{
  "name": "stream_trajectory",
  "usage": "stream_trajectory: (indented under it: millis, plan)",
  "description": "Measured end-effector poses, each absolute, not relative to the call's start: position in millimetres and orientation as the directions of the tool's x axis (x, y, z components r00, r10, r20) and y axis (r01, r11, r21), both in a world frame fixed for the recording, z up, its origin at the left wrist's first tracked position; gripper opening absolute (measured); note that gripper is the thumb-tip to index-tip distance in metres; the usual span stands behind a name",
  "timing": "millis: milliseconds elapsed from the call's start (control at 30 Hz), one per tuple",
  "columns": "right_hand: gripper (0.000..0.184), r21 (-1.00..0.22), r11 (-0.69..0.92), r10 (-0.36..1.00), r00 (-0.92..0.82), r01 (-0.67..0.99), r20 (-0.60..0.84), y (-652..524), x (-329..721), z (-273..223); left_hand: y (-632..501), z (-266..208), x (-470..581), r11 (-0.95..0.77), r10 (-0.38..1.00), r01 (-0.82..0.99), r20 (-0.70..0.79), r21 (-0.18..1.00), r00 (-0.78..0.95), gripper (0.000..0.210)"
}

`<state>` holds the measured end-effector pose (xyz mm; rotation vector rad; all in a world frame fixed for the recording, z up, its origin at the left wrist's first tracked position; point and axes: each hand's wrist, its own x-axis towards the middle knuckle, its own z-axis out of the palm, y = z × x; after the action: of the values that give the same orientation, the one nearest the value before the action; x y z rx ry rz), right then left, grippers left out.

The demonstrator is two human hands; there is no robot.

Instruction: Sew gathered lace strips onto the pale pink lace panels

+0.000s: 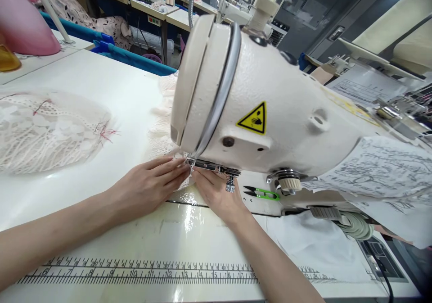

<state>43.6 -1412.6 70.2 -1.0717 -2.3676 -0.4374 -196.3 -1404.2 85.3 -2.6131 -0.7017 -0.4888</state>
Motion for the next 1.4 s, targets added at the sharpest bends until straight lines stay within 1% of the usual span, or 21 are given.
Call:
stream_trajectory:
  millis: [133,233,300,433,500,600,667,733,867,900,967,1133,1267,1400]
  plan:
    - [0.027,0.156,0.683,0.55,-0.643,0.714,0.533,-1410.3,44.3,70.8,-1397.0,82.4,-209.3,-0.843,0.359,0.472,0.386,-0.257,0.85,0.048]
    - [0.027,0.189,0.714,0.508,-0.685,0.674,0.523,-1410.7,41.7,69.4,-1390.5,81.2,-217.6,-0.865,0.364,0.458,0.369,-0.208,0.855,0.049]
    - [0.026,0.19,0.719,0.489,-0.68,0.669,0.546,-1412.0,37.6,69.2,-1387.6,81.1,-220.5,-0.87,0.376,0.458,0.355,-0.182,0.856,0.05]
    - [0.024,0.16,0.713,0.466,-0.632,0.683,0.619,-1414.5,27.3,70.9,-1386.7,82.3,-220.6,-0.86,0.412,0.478,0.312,-0.178,0.856,0.052]
    - [0.025,0.154,0.726,0.46,-0.64,0.67,0.615,-1414.5,23.7,71.6,-1388.0,83.2,-218.7,-0.853,0.441,0.498,0.295,-0.157,0.847,0.051]
    - [0.026,0.152,0.747,0.449,-0.66,0.647,0.602,-1414.0,21.7,70.9,-1390.0,84.4,-215.6,-0.852,0.434,0.502,0.336,-0.151,0.836,0.05]
    - [0.026,0.122,0.749,0.466,-0.649,0.651,0.601,-1414.2,22.1,69.7,-1390.0,84.8,-214.5,-0.859,0.411,0.491,0.374,-0.144,0.831,0.05]
    - [0.025,0.053,0.745,0.512,-0.621,0.664,0.594,-1414.6,23.8,68.9,-1388.8,84.8,-214.7,-0.872,0.401,0.475,0.387,-0.117,0.831,0.05]
    - [0.021,-0.155,0.725,0.629,-0.552,0.671,0.548,-1413.8,29.5,69.2,-1386.4,84.0,-216.6,-0.887,0.409,0.458,0.36,-0.059,0.839,0.05]
    - [0.022,-0.19,0.717,0.648,-0.54,0.671,0.537,-1413.4,30.9,69.5,-1386.4,83.4,-216.6,-0.886,0.418,0.462,0.348,-0.049,0.839,0.05]
    - [0.027,-0.217,0.721,0.653,-0.54,0.658,0.532,-1413.0,32.9,70.3,-1387.6,81.7,-215.7,-0.875,0.444,0.482,0.335,-0.037,0.831,0.049]
    - [0.033,-0.175,0.773,0.591,-0.592,0.61,0.548,-1415.2,33.4,72.7,-1391.1,78.8,-212.5,-0.849,0.484,0.528,0.363,-0.025,0.796,0.048]
    - [0.035,-0.183,0.776,0.583,-0.575,0.604,0.574,-1416.4,32.7,74.5,-1390.4,83.4,-213.1,-0.859,0.463,0.51,0.365,-0.04,0.808,0.045]
    - [0.033,-0.117,0.766,0.583,-0.605,0.633,0.543,-1417.5,32.4,75.0,-1390.5,89.3,-211.6,-0.869,0.402,0.484,0.425,-0.101,0.811,0.041]
